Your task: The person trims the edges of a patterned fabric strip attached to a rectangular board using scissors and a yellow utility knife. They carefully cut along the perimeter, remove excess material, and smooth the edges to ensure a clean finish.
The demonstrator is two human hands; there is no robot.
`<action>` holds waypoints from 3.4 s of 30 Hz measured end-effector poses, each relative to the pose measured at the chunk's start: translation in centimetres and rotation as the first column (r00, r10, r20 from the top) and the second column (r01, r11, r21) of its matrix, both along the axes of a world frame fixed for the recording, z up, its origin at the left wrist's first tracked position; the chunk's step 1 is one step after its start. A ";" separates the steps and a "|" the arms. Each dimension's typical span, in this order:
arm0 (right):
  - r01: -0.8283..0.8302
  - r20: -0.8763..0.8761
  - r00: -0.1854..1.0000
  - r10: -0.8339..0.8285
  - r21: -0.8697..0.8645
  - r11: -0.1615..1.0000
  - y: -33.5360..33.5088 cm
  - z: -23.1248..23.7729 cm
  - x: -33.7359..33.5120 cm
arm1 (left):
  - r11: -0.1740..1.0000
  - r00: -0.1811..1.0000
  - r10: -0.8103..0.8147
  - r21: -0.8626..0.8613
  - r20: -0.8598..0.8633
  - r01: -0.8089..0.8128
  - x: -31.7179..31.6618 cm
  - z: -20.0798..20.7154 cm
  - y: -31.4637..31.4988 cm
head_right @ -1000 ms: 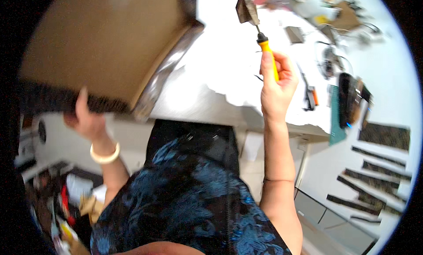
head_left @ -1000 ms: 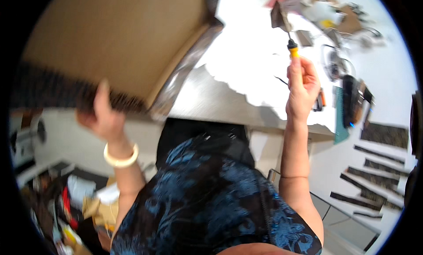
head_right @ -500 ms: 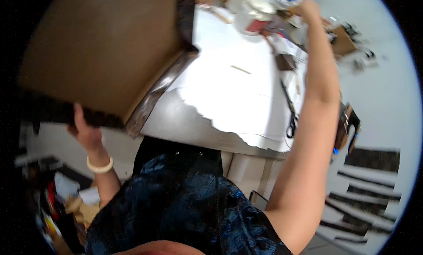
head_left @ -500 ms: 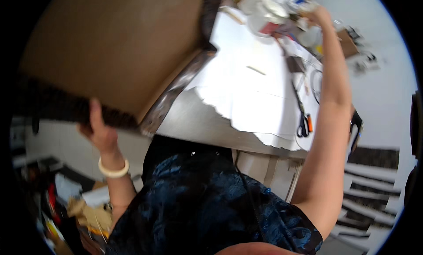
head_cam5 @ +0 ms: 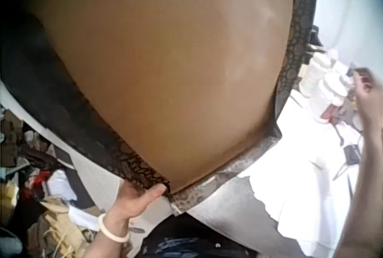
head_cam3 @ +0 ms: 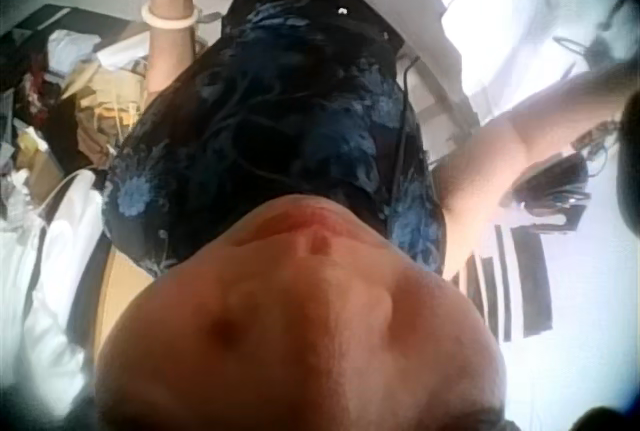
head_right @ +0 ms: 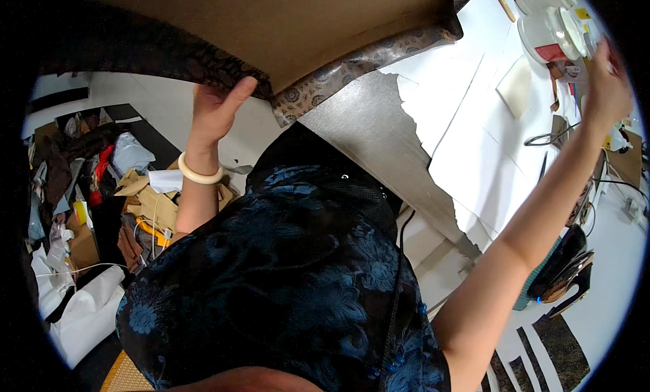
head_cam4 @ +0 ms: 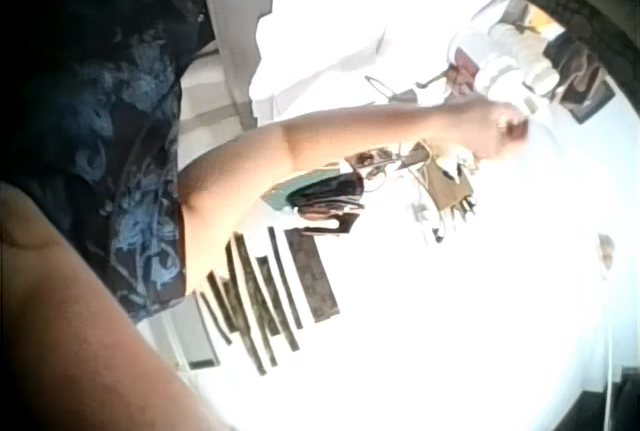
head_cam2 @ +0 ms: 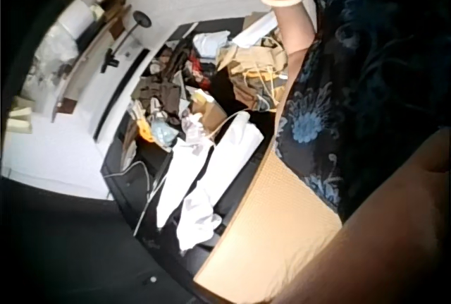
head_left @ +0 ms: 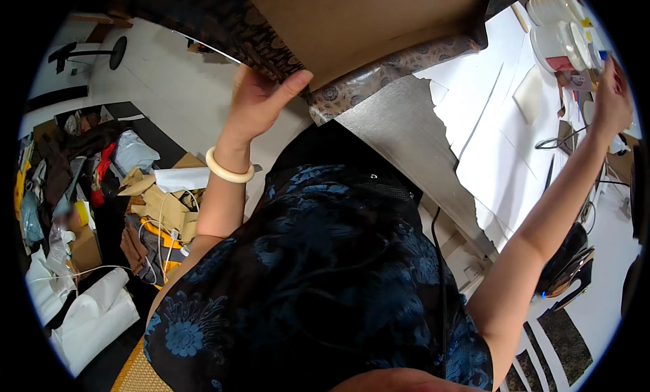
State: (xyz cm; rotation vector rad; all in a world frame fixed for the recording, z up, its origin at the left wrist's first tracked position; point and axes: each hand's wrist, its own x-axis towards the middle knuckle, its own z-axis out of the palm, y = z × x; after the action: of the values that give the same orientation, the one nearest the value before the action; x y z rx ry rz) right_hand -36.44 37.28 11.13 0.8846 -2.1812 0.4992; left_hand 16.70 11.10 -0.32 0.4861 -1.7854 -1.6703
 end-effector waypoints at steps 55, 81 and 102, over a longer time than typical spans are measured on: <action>-0.534 0.662 0.248 0.708 -0.516 0.670 -16.2 -15.8 38.2 | 0.980 0.989 -0.075 -0.175 0.126 0.097 0.7 -5.9 -0.3; -0.401 0.691 0.244 0.681 -0.567 0.719 -16.5 -15.9 39.7 | 0.929 0.960 -0.054 -0.338 0.275 0.149 0.9 -6.8 -0.9; -0.333 0.717 0.282 0.638 -0.550 0.766 -16.4 -15.4 39.2 | 0.841 0.956 0.292 -0.473 -0.010 -0.261 -2.2 -8.8 2.9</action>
State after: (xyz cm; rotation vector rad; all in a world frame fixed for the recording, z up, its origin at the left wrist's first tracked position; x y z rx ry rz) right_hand 2.80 20.86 -4.26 1.3264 -2.5118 1.9825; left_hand 14.53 13.98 -9.15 0.5460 -1.9748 -0.9844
